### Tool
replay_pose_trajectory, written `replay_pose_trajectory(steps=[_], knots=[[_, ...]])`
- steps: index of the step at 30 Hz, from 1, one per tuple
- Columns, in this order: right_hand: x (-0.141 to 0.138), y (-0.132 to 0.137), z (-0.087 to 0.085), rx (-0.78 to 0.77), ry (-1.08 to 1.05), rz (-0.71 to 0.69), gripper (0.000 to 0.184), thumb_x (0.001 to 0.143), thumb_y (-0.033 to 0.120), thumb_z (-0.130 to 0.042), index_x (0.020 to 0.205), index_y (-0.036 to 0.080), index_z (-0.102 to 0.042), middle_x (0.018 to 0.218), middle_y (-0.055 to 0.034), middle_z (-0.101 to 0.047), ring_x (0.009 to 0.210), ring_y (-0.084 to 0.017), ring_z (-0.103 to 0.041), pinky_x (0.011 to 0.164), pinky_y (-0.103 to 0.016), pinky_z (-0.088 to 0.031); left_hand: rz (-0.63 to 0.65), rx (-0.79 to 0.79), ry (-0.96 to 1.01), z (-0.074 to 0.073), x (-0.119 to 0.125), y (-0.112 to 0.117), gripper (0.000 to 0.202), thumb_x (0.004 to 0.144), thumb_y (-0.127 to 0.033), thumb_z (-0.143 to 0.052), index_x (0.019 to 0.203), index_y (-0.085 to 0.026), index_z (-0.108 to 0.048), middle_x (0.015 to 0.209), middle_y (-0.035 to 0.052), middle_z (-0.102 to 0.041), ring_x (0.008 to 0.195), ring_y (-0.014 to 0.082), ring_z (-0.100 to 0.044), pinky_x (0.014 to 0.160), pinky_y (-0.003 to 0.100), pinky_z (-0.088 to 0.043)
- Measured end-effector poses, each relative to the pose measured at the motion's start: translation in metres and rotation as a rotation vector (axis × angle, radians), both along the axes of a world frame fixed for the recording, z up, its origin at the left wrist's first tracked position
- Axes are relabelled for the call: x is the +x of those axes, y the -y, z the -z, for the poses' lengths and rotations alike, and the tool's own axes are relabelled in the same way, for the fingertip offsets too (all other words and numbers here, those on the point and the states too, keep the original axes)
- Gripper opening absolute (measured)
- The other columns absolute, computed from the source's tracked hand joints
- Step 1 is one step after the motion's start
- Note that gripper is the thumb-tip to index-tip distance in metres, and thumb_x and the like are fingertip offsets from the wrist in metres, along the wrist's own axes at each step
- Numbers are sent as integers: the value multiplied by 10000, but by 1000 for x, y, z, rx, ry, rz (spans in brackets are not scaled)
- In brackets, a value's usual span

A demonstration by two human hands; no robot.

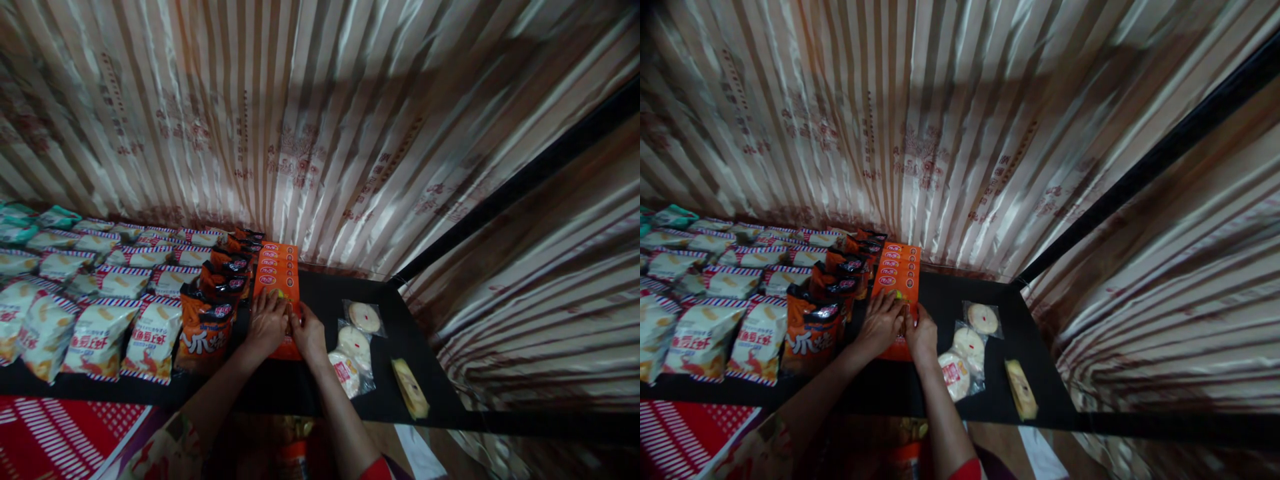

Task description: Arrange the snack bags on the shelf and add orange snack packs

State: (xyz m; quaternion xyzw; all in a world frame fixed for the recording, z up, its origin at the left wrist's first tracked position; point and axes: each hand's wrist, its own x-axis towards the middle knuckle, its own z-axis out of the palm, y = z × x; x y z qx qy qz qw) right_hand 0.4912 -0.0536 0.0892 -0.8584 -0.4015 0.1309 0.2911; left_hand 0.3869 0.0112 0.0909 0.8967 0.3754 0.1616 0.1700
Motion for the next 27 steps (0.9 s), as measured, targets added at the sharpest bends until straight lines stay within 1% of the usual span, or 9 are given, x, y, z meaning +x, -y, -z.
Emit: replay_pose_trajectory(steps=[3, 8, 14, 21, 24, 27], knots=[[-2, 1, 2, 7, 40, -16, 420, 901, 304, -437, 1231, 79, -568, 1148, -168, -655, 1024, -218, -634, 878, -273, -457, -1, 26, -22, 2, 0, 0, 397, 857, -222, -492, 1241, -174, -582, 1407, 111, -463, 1360, 343, -291, 1106, 515, -238], [-4, 2, 3, 33, 114, -35, 420, 914, 320, -404, 1217, 86, -577, 1096, -170, -666, 994, -222, -632, 842, -286, -464, 6, 58, -20, 4, -1, 1, 394, 857, -238, -506, 1236, -165, -587, 1407, 112, -462, 1358, 344, -293, 1119, 509, -221], [-7, 4, -5, -46, 150, -34, 396, 920, 299, -395, 1219, 111, -575, 1051, -148, -657, 924, -200, -636, 779, -253, -460, 9, 66, -28, 1, -1, 3, 388, 838, -219, -542, 1218, -163, -597, 1396, 117, -474, 1352, 345, -306, 1116, 511, -235], [-12, 6, -14, -230, 154, 11, 436, 936, 374, -344, 1299, 206, -519, 1164, -133, -600, 853, -209, -660, 694, -297, -462, 9, 98, 18, 9, -1, 2, 385, 839, -233, -545, 1216, -171, -594, 1388, 119, -481, 1353, 342, -303, 1108, 524, -243], [-12, 8, -14, -242, 177, 12, 437, 925, 380, -360, 1296, 217, -524, 1166, -126, -591, 876, -227, -656, 701, -319, -468, 14, 92, 24, 9, -1, 2, 380, 832, -228, -550, 1205, -171, -597, 1388, 122, -479, 1358, 339, -294, 1104, 524, -251], [-11, 8, -9, -191, 248, 8, 416, 904, 343, -409, 1262, 193, -558, 1136, -132, -599, 965, -250, -621, 759, -330, -473, 25, 82, 25, 8, -1, 2, 385, 832, -220, -545, 1210, -164, -593, 1391, 126, -473, 1363, 336, -283, 1103, 515, -260]])
